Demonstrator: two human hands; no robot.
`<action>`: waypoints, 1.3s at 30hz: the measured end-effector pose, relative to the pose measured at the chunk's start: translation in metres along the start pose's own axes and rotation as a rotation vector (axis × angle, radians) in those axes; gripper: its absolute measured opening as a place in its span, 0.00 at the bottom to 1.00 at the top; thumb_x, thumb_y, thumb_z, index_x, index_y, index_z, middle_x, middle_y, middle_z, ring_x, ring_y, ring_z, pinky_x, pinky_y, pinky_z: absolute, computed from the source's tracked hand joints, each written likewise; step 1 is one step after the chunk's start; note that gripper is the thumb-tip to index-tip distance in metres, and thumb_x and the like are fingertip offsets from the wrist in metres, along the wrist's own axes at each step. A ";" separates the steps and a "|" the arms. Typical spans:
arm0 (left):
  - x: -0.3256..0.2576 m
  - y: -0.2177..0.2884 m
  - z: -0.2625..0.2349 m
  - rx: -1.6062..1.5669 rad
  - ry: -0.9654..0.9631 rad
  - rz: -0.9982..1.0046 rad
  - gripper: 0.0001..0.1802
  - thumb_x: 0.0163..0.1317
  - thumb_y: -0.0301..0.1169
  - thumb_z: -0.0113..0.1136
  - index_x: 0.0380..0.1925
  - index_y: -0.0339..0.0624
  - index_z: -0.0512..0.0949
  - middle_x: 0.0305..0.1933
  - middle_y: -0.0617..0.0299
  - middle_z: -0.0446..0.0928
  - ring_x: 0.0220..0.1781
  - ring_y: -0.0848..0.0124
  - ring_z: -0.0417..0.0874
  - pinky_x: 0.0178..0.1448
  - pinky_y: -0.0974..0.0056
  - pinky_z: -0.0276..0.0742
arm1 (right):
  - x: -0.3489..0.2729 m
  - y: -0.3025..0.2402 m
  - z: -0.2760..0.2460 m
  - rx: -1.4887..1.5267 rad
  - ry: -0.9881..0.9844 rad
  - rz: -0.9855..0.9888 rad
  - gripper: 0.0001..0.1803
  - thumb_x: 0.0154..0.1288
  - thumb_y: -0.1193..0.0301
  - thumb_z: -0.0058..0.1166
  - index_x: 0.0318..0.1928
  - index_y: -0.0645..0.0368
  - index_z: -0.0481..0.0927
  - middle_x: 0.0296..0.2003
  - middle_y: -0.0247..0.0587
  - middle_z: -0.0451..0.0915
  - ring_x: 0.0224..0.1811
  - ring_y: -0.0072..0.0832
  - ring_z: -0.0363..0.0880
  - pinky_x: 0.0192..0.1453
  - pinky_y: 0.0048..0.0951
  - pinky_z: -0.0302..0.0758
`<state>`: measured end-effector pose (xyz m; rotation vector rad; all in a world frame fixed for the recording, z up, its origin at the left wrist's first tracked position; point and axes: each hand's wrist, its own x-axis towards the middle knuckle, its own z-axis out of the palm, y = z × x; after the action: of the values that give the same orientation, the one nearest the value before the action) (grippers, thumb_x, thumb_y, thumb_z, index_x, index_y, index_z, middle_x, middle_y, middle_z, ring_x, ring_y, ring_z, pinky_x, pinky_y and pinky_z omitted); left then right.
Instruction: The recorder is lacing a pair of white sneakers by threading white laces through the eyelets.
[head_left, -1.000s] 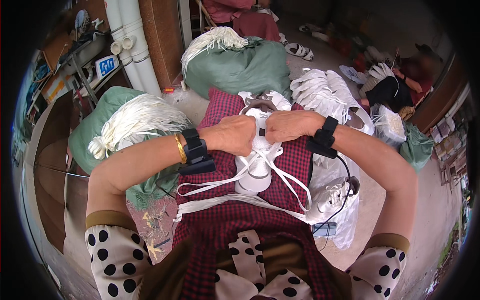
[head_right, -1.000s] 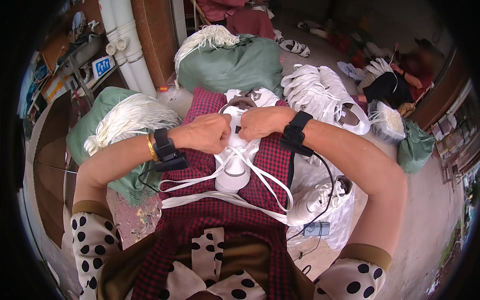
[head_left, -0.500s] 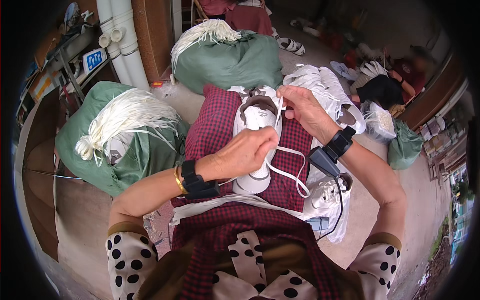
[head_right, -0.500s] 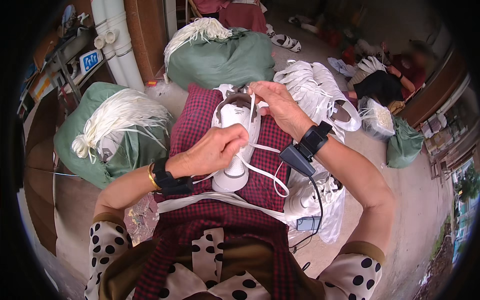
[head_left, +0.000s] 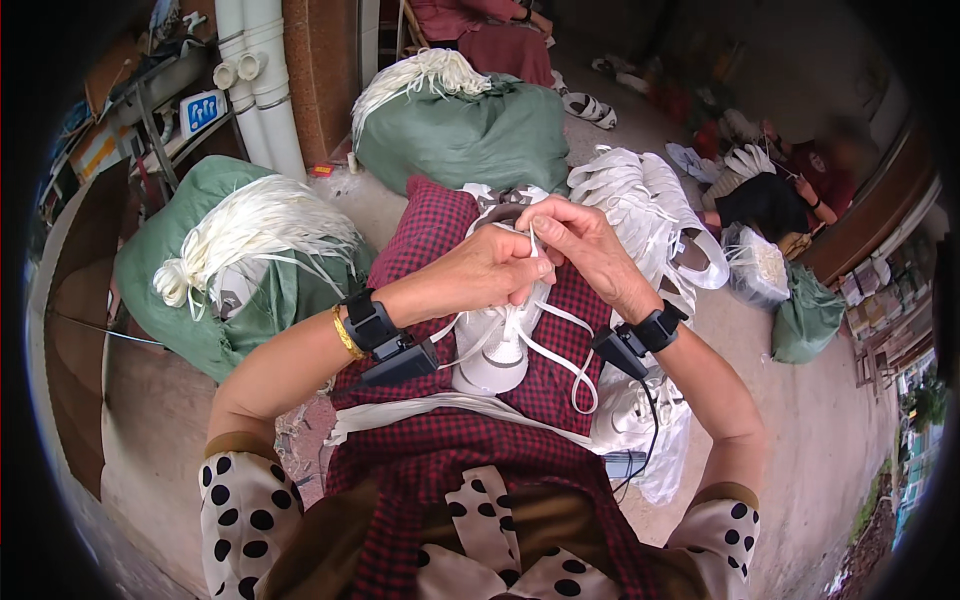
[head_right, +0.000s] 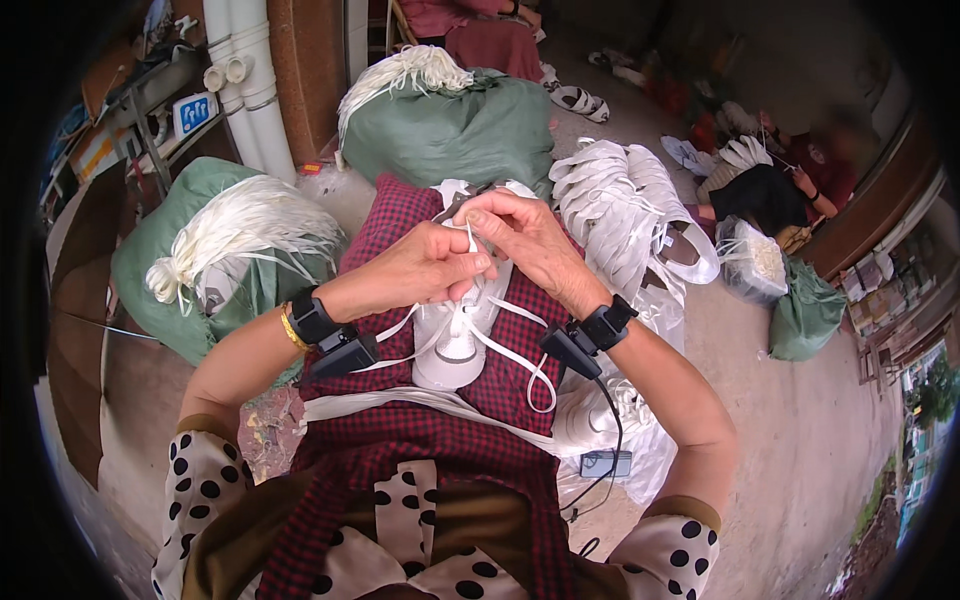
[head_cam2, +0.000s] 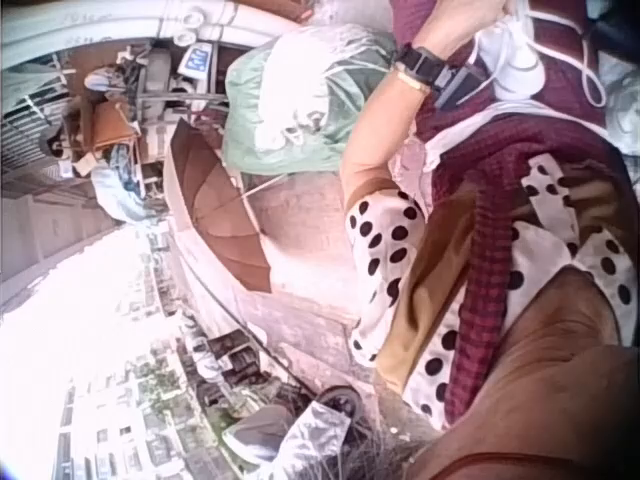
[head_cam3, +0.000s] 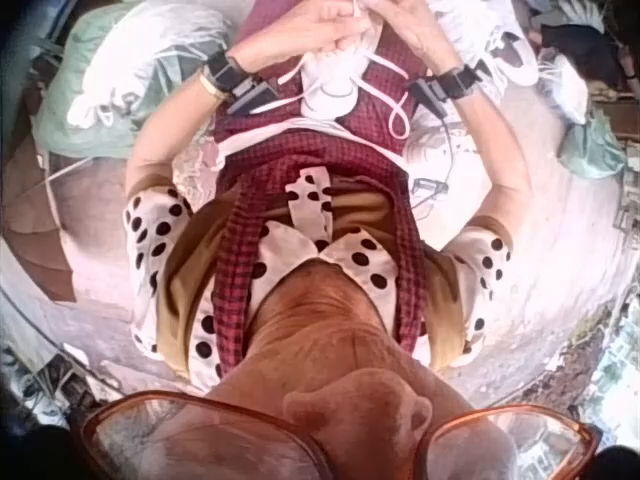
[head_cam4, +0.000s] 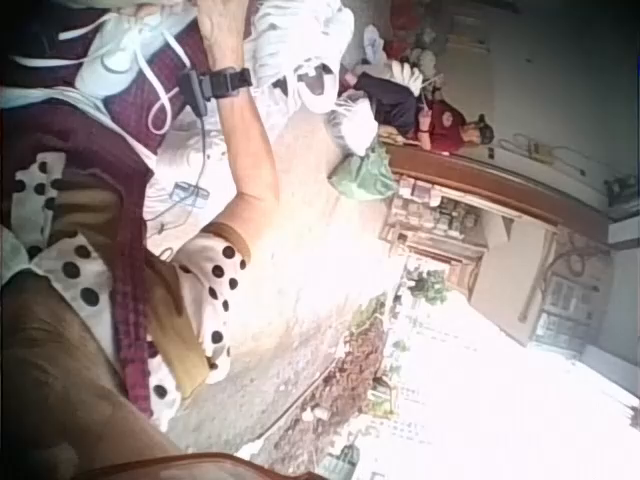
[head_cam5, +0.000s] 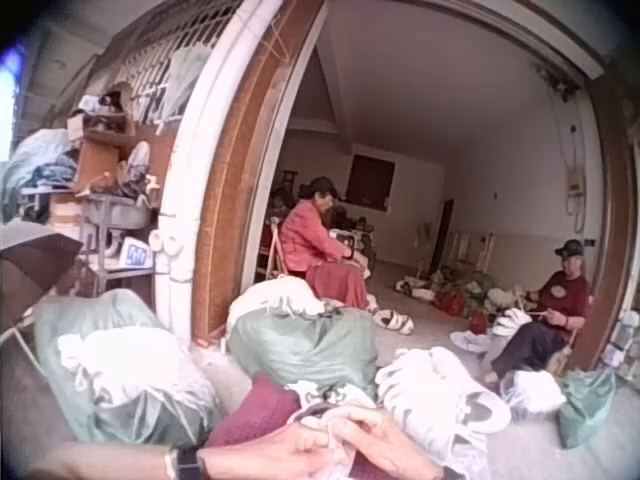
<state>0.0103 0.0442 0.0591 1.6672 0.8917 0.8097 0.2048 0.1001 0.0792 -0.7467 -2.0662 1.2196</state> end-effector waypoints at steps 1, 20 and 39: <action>0.004 0.001 0.003 0.131 0.029 0.105 0.13 0.75 0.35 0.50 0.39 0.39 0.81 0.23 0.70 0.72 0.26 0.83 0.71 0.30 0.71 0.68 | 0.000 0.000 -0.001 0.054 -0.018 0.029 0.18 0.78 0.57 0.48 0.50 0.57 0.83 0.30 0.25 0.73 0.31 0.14 0.67 0.36 0.19 0.67; 0.011 -0.008 -0.007 0.608 0.278 0.749 0.08 0.66 0.27 0.59 0.41 0.37 0.84 0.45 0.54 0.76 0.43 0.62 0.80 0.48 0.59 0.77 | 0.005 0.028 -0.015 0.031 -0.406 0.156 0.08 0.66 0.72 0.59 0.43 0.61 0.84 0.39 0.25 0.80 0.45 0.14 0.73 0.55 0.23 0.71; -0.146 -0.094 -0.289 0.849 1.267 -0.084 0.21 0.70 0.43 0.57 0.40 0.35 0.86 0.26 0.56 0.82 0.30 0.64 0.77 0.42 0.61 0.75 | -0.124 0.127 -0.231 0.401 0.894 0.280 0.18 0.79 0.62 0.47 0.52 0.65 0.78 0.41 0.46 0.88 0.32 0.22 0.86 0.24 0.13 0.74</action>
<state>-0.3244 0.0711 0.0249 1.6473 2.4091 1.6038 0.4768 0.1887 0.0259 -1.1365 -0.9834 1.0990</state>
